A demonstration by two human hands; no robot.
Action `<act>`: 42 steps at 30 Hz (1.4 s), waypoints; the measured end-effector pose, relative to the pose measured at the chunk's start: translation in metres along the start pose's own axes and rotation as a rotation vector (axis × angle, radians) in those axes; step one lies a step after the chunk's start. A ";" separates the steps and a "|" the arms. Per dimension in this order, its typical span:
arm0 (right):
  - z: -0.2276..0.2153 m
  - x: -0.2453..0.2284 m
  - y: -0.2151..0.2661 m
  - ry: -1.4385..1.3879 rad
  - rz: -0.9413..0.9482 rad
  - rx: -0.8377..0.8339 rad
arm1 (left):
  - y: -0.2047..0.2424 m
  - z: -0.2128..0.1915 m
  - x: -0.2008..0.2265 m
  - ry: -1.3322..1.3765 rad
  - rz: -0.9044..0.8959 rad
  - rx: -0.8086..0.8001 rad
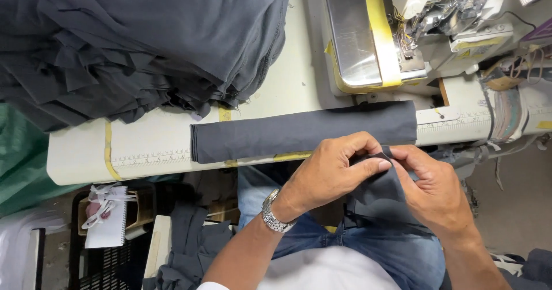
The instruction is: Sewing and trimming fabric strips using an industrial sewing machine and scissors.
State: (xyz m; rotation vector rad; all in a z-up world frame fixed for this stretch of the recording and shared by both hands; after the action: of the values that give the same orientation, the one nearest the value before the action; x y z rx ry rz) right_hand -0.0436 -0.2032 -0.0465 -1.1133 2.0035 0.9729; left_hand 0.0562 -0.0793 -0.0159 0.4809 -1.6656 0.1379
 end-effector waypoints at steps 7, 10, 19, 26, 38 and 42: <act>0.005 -0.002 -0.001 0.138 -0.190 -0.042 | 0.003 -0.005 0.000 -0.095 0.016 0.013; 0.008 -0.010 -0.001 0.156 -0.256 -0.079 | 0.002 -0.005 -0.006 -0.060 0.002 0.025; 0.014 -0.007 -0.001 0.025 -0.156 -0.130 | -0.009 0.006 -0.029 0.103 0.172 -0.003; -0.043 -0.005 -0.032 -0.255 -0.029 0.258 | -0.032 -0.027 0.057 -0.233 0.625 0.298; -0.056 0.012 -0.101 -0.577 -0.287 0.306 | -0.101 -0.061 0.072 -1.033 0.506 0.484; -0.056 0.010 -0.097 -0.588 -0.296 0.331 | -0.099 -0.061 0.071 -1.039 0.528 0.511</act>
State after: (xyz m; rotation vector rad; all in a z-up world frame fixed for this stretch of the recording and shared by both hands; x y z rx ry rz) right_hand 0.0280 -0.2895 -0.0538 -0.7924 1.4095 0.6788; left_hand 0.1448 -0.1635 0.0448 0.5116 -2.7782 0.8284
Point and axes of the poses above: each hand's wrist, its own y-axis away from the middle knuckle, its own z-axis out of the palm, x = y × z, the point moved 10 cm from there along -y, towards the middle knuckle, and after that the axes turned 11 degrees about -x, right-handed, at the moved point
